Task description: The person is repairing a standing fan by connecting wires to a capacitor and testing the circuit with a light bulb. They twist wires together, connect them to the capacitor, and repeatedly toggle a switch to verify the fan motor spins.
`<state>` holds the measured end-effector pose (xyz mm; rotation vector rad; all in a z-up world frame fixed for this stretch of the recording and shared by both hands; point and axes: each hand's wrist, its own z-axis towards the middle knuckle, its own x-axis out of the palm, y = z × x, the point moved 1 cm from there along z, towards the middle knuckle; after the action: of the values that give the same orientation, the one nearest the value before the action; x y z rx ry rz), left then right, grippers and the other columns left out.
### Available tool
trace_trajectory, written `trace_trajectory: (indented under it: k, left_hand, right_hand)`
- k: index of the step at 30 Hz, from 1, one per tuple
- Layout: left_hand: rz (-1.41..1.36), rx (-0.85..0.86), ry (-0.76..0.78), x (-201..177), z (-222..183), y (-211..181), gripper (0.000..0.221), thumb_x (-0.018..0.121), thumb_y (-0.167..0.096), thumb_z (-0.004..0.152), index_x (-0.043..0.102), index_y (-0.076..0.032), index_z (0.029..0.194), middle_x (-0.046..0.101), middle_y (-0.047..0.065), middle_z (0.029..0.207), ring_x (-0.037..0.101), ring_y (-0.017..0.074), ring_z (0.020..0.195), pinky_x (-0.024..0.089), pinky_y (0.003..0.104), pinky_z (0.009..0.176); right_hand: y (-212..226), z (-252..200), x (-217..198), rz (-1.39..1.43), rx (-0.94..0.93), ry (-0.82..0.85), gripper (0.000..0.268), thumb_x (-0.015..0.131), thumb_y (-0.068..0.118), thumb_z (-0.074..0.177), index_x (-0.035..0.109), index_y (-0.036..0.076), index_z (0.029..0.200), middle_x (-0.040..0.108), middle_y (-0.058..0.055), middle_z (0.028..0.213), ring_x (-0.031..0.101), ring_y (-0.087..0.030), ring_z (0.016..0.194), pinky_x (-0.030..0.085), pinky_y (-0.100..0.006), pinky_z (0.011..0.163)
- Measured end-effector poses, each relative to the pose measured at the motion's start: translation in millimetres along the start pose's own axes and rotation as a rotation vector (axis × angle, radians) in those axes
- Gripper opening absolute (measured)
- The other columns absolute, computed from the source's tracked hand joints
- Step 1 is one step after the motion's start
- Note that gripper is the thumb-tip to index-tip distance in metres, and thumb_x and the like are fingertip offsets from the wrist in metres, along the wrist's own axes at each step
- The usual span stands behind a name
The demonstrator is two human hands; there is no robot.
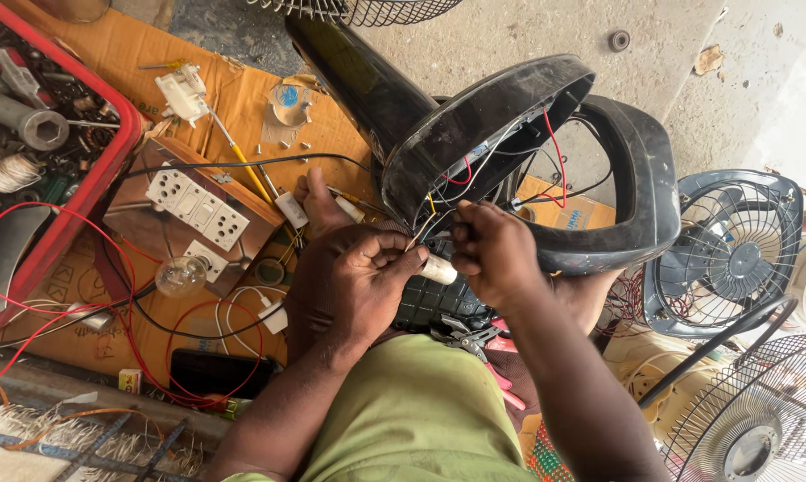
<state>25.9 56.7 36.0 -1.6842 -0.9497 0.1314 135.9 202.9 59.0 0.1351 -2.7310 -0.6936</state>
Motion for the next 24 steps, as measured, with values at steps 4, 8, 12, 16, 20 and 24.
trace_trajectory:
  k: [4,8,12,16,20,24]
  left_hand:
    - [-0.005,-0.019,-0.014,1,-2,3,0.012,0.077,0.000,0.092,0.069,0.004,0.100,0.074,0.006,0.089,0.069,0.0080,0.081,0.057,0.023,0.076]
    - [-0.037,-0.024,-0.020,1,-2,4,0.012,0.077,-0.001,0.091,0.068,0.003,0.100,0.074,0.005,0.089,0.069,0.0080,0.081,0.059,0.023,0.078]
    - [-0.017,-0.040,-0.025,1,-1,5,0.011,0.077,-0.002,0.092,0.070,0.003,0.099,0.074,0.006,0.088,0.070,0.0088,0.080,0.059,0.023,0.077]
    - [-0.021,-0.025,-0.016,0,-1,7,0.011,0.076,-0.002,0.093,0.070,0.003,0.100,0.074,0.006,0.089,0.070,0.0087,0.082,0.059,0.023,0.078]
    - [-0.022,-0.010,0.006,-1,0,5,0.010,0.076,-0.002,0.094,0.070,0.003,0.101,0.074,0.006,0.089,0.070,0.0089,0.082,0.059,0.024,0.078]
    - [-0.016,-0.010,0.006,0,1,3,0.009,0.075,-0.001,0.093,0.070,0.003,0.101,0.074,0.006,0.089,0.071,0.0091,0.083,0.060,0.024,0.078]
  right_hand:
    - [-14,-3,10,-0.426,-0.297,-0.193,0.021,0.055,0.022,0.101,0.060,0.006,0.087,0.050,-0.003,0.067,0.043,-0.011,0.048,0.037,-0.024,0.037]
    - [-4,8,-2,0.142,0.082,0.043,0.021,0.058,0.021,0.101,0.056,0.008,0.085,0.053,-0.002,0.070,0.040,-0.009,0.050,0.029,-0.022,0.036]
    - [-2,2,-19,0.004,0.031,0.014,0.032,0.058,0.031,0.106,0.061,0.004,0.090,0.057,-0.005,0.074,0.045,-0.010,0.053,0.038,-0.024,0.044]
    - [-1,-3,-27,-0.009,-0.108,0.075,0.029,0.053,0.029,0.105,0.065,0.002,0.105,0.067,-0.007,0.088,0.063,-0.014,0.069,0.053,-0.027,0.057]
    - [1,-5,-31,-0.013,-0.185,0.220,0.031,0.052,0.017,0.105,0.064,-0.003,0.125,0.073,-0.010,0.107,0.070,-0.016,0.089,0.061,-0.030,0.074]
    - [0,-3,-34,-0.028,-0.229,0.250,0.029,0.057,0.012,0.104,0.064,-0.005,0.126,0.073,-0.014,0.110,0.072,-0.020,0.094,0.064,-0.034,0.080]
